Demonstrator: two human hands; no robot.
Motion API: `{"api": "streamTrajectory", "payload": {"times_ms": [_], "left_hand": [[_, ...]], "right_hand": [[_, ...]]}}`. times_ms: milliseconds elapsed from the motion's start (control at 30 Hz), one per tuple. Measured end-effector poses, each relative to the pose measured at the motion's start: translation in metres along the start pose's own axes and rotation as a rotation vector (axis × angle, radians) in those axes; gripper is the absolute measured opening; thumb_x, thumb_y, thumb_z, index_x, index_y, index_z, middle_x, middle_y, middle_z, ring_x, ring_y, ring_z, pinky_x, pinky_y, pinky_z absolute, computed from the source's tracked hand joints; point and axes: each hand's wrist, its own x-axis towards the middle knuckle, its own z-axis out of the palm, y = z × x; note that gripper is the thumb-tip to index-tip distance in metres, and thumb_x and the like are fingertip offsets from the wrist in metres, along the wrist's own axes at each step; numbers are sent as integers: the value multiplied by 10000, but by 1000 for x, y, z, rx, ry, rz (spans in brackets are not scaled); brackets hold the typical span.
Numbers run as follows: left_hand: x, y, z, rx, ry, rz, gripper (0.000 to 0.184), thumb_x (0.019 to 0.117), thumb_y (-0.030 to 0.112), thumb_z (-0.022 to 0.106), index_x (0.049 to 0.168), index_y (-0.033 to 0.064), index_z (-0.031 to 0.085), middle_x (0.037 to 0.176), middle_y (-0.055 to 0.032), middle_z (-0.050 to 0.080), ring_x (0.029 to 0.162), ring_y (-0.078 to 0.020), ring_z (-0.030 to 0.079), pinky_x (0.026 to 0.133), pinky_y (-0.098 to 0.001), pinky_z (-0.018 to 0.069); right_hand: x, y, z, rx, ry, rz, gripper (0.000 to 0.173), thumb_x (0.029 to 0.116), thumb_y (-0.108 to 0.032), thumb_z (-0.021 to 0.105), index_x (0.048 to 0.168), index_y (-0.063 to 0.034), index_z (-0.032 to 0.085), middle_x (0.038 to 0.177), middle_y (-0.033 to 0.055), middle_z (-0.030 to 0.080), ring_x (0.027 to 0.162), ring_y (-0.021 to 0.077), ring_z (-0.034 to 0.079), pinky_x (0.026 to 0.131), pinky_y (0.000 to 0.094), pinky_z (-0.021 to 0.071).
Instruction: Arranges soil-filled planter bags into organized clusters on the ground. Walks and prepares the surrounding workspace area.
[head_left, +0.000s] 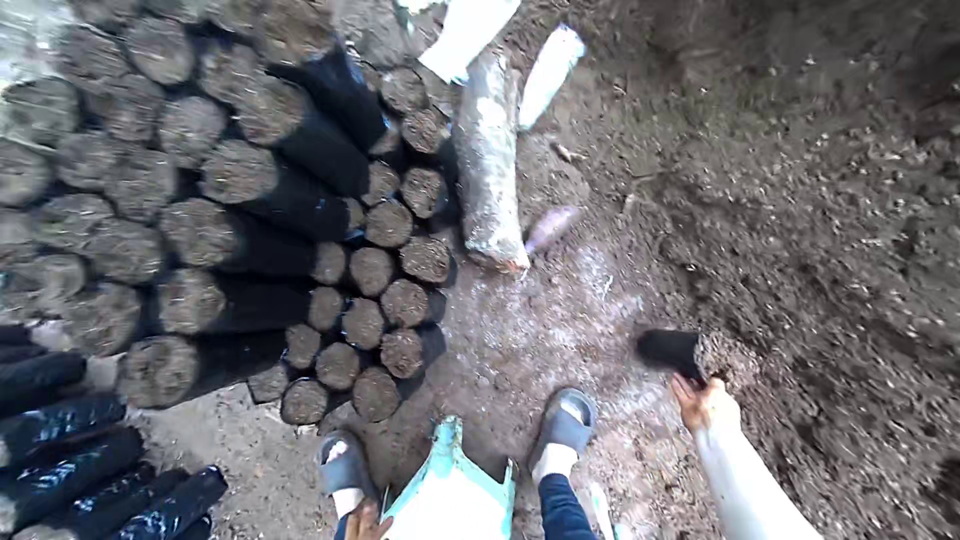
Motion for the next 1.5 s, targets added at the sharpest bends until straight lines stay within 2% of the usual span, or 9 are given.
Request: {"api": "streamTrajectory", "payload": {"times_ms": [167,333,467,533,633,967,1100,1267,1500], "left_hand": [[-31,18,21,-42,-249,11,441,1105,206,409,1491,-6,433,1525,-228,481,1315,-341,572,1014,-509,514],[-51,37,32,-67,-470,21,417,1095,198,449,1467,12,487,1499,-184,521,1331,-289,568,1051,-479,513],[-41,57,20,-238,-481,-128,591,1110,380,425,1645,211,238,1697,-137,247,1500,-374,372,1109,-633,433],[-25,58,7,-351,-412,-153,574,1110,456,369,1639,270,250,1668,-137,312,1452,-378,434,1056,-637,470],[11,61,-23,-582,-302,-73,518,1132,383,290,1605,175,320,1558,-120,466,1360,-243,518,1084,-493,473],[138,85,-14,-646,-178,-160,579,1141,436,170,1527,81,416,1471,-184,526,1304,-295,551,1044,-508,489],[132,87,-19,-590,-169,-158,605,1140,442,134,1600,90,309,1606,-189,385,1451,-318,426,1140,-544,417],[99,92,-51,-477,-189,-64,554,1152,355,245,1611,44,254,1603,-253,363,1398,-372,494,1094,-507,476],[27,107,-155,285,-287,209,479,1122,327,426,1443,-14,526,1402,-269,591,1297,-402,593,1099,-560,469]], "right_hand": [[-104,28,-17,-373,-108,-102,436,1133,-235,322,1413,88,409,1284,231,587,1004,198,699,870,319,584],[-245,69,-44,-721,-453,-159,374,1110,-146,347,1339,126,464,1180,216,632,975,173,712,882,333,606],[-338,115,-27,-1007,-768,-141,379,1076,-140,426,1345,103,538,1193,228,675,1061,225,694,954,412,577],[-361,159,-12,-1046,-919,-99,425,1069,-168,425,1405,72,523,1288,232,650,1160,256,676,1021,436,566],[-422,199,33,-1088,-973,-78,387,1084,-150,444,1377,82,547,1285,240,653,1165,257,683,1039,414,561],[-403,305,164,-1218,-875,-90,455,1126,-286,383,1367,64,547,1306,266,627,1210,321,642,1062,470,511],[-405,294,167,-1279,-909,34,523,1126,-371,373,1415,50,487,1293,249,645,1138,308,686,999,451,552],[-416,237,157,-1414,-1051,54,520,1098,-362,471,1448,22,466,1354,262,601,1187,353,652,1023,503,527],[-425,92,133,-1649,-1076,-312,452,1097,-358,447,1398,-48,579,1345,223,633,1239,372,623,1074,567,469]]}}
